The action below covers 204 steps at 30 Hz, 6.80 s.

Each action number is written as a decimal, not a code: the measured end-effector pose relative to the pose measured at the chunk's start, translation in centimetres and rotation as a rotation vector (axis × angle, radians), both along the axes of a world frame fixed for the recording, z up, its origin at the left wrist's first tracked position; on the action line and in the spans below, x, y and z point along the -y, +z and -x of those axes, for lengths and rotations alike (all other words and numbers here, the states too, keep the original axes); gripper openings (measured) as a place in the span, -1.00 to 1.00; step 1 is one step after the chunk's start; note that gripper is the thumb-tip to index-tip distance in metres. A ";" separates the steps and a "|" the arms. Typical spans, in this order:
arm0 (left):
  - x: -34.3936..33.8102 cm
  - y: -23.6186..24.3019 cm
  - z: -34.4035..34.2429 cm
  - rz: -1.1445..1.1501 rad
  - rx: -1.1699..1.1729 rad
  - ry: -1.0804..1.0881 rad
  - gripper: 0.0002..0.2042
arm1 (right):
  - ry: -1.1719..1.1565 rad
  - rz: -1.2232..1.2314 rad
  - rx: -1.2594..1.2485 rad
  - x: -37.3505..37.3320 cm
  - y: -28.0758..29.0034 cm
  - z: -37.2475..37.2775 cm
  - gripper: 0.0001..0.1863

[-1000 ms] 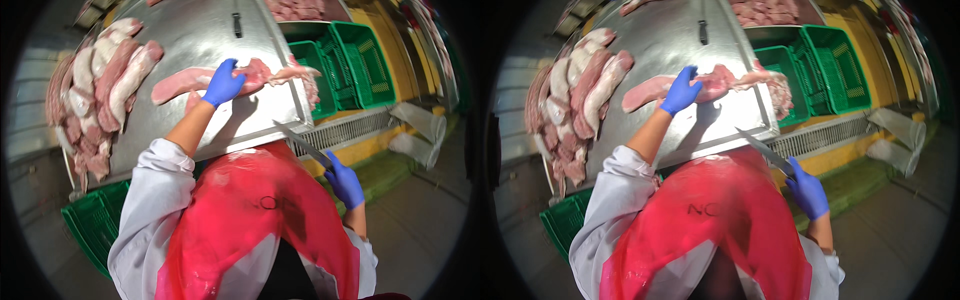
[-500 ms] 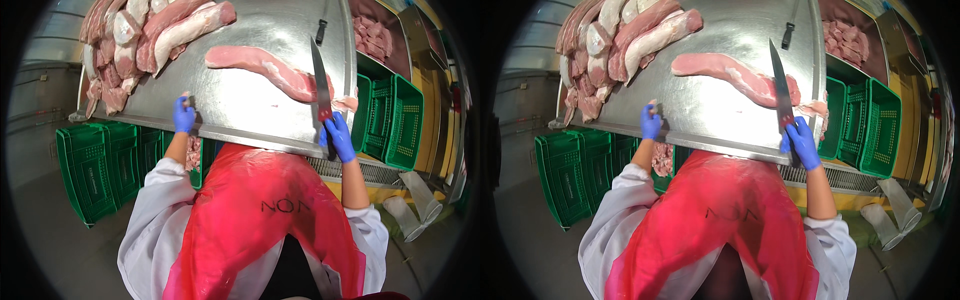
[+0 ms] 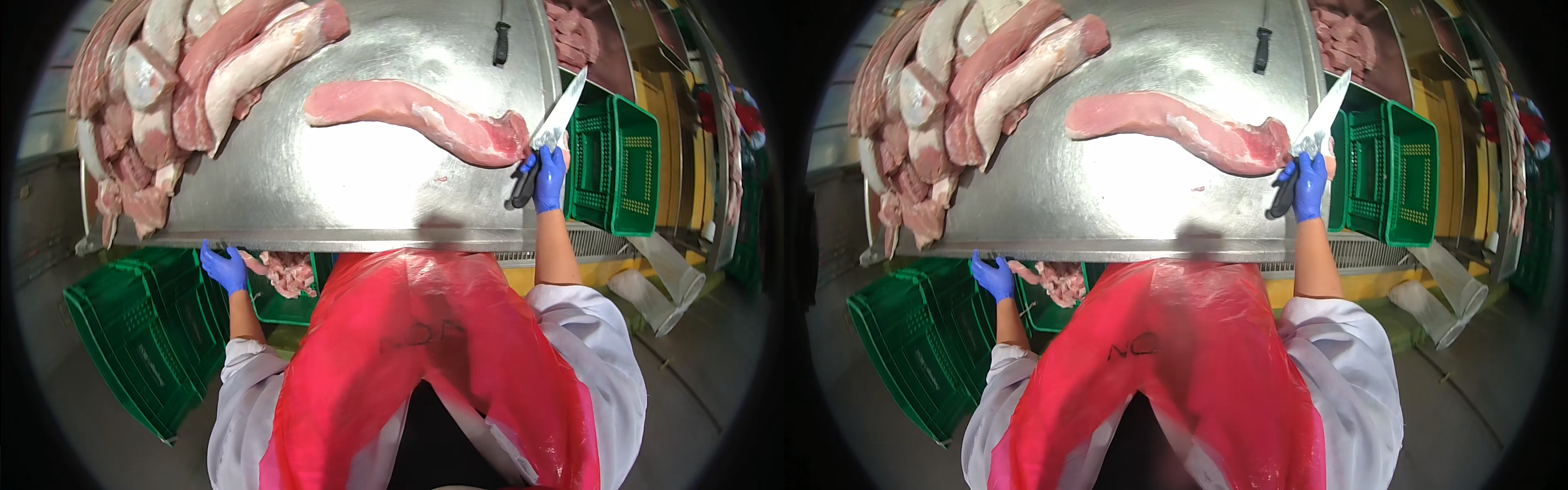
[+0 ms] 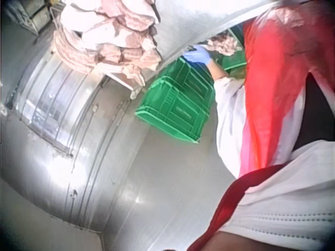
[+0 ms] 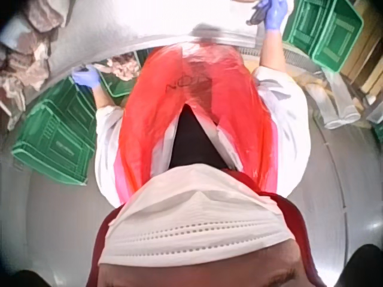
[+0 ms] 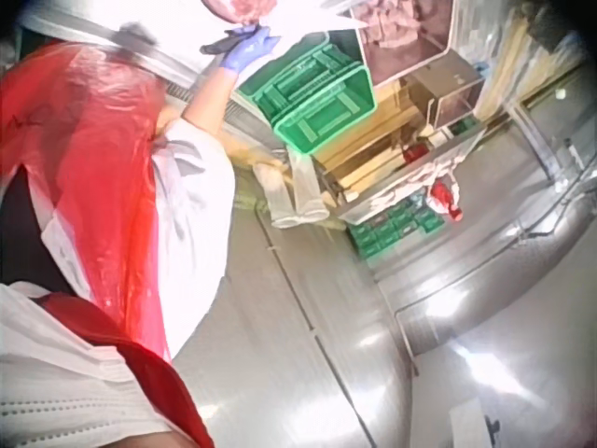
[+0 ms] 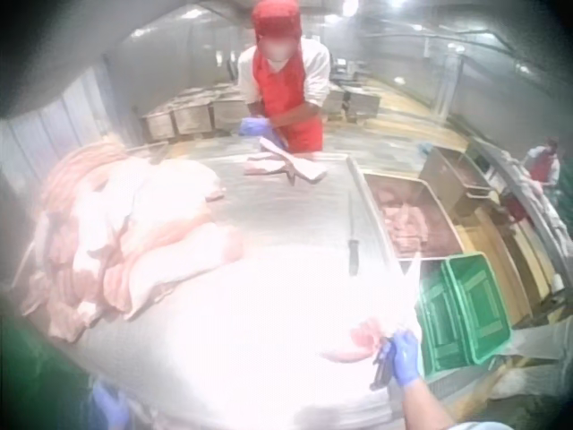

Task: The person uses a knife to trim and slice large pieces of pork on a stainless steel table. They remove fat and separate lean meat, placing trimmed pieces into green crates. The person handles multiple cuts of meat, repositioning them as needed.

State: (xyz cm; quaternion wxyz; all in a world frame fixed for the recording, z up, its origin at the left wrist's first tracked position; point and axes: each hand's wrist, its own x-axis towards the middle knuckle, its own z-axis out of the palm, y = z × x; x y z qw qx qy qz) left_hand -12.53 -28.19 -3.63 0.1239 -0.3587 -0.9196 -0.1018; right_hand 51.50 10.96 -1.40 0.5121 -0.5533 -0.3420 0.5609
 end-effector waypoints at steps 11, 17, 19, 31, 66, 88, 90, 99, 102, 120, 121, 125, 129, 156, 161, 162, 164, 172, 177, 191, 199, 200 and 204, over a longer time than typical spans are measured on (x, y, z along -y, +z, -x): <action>-39.0 3.5 -15.0 -0.068 0.392 -1.172 -0.23 | -0.292 -0.260 0.178 0.3 3.0 -3.2 -0.87; -42.0 3.8 -19.9 0.490 0.394 -1.162 -0.21 | -0.084 -0.076 0.132 2.2 -0.4 5.9 -0.91; -38.9 3.9 -19.0 0.595 0.356 -1.189 -0.26 | -0.041 -0.034 0.056 2.9 -1.3 2.4 -0.91; -46.9 0.7 -35.1 0.271 1.149 -1.024 -0.52 | -0.229 -0.093 0.034 1.5 -0.7 -2.0 -0.90; -45.9 7.8 -46.3 0.324 0.968 -1.187 -0.88 | 0.295 0.281 -0.028 1.9 3.9 4.2 -0.07; -52.2 9.8 -43.6 0.490 0.819 -1.421 -0.73 | 0.362 0.124 -0.004 5.3 1.9 11.8 -0.11; -53.5 8.2 -41.4 0.455 0.928 -1.348 -0.78 | 0.481 0.178 -0.018 9.6 5.5 12.3 -0.09; -52.1 12.5 -40.4 0.272 1.113 -1.266 -0.83 | 0.498 0.174 0.319 8.3 5.1 14.8 -0.13; -53.0 12.7 -38.1 0.219 1.169 -1.233 -0.82 | 0.587 0.156 0.191 13.8 4.0 14.4 -0.12; -50.3 20.6 -33.7 0.005 1.242 -1.184 -0.84 | 0.641 0.100 0.339 13.1 3.6 19.7 -0.11; -50.3 20.5 -32.8 -0.028 1.269 -1.169 -0.84 | 0.698 0.077 0.467 15.8 4.0 19.3 -0.11; -49.7 22.1 -31.2 -0.137 1.331 -1.309 -0.85 | 0.724 0.202 0.163 15.2 5.6 19.9 -0.09; -49.0 24.2 -29.8 -0.143 1.476 -1.357 -0.84 | 0.696 0.114 0.283 10.6 4.4 23.1 -0.12; -0.2 38.9 1.8 -0.400 0.110 -0.746 -0.77 | 0.735 0.069 0.240 8.3 4.5 22.1 -0.13; 7.0 21.8 3.3 -0.932 0.856 -0.143 -0.87 | 0.730 -0.026 0.357 5.5 4.6 19.2 -0.15; 8.8 17.2 4.8 -0.815 0.764 -0.088 -0.86 | 0.710 -0.037 0.350 5.0 4.4 18.7 -0.15; 12.5 9.3 6.9 -0.415 0.620 0.032 -0.81 | 0.651 -0.123 0.354 4.4 2.8 16.7 -0.15; -11.8 3.7 -3.3 -0.170 0.636 -0.451 -0.57 | 0.199 0.096 0.470 1.0 1.3 10.3 -0.13; -33.7 3.1 -18.6 -0.149 1.084 -0.778 -0.53 | 0.057 0.193 0.464 4.2 0.3 8.6 -0.13; -50.9 0.3 -35.8 0.693 0.912 -1.269 -0.82 | 0.209 0.214 0.515 4.9 1.9 7.3 -0.10; -49.1 2.6 -35.1 0.532 0.954 -1.250 -0.87 | 0.218 0.155 0.466 4.0 3.2 7.4 -0.12; -49.0 3.3 -35.4 0.515 0.927 -1.265 -0.88 | 0.229 0.173 0.407 3.5 3.7 7.8 -0.13; -48.5 4.3 -35.7 0.438 0.804 -1.310 -0.92 | 0.310 0.284 0.195 0.9 4.9 9.9 -0.15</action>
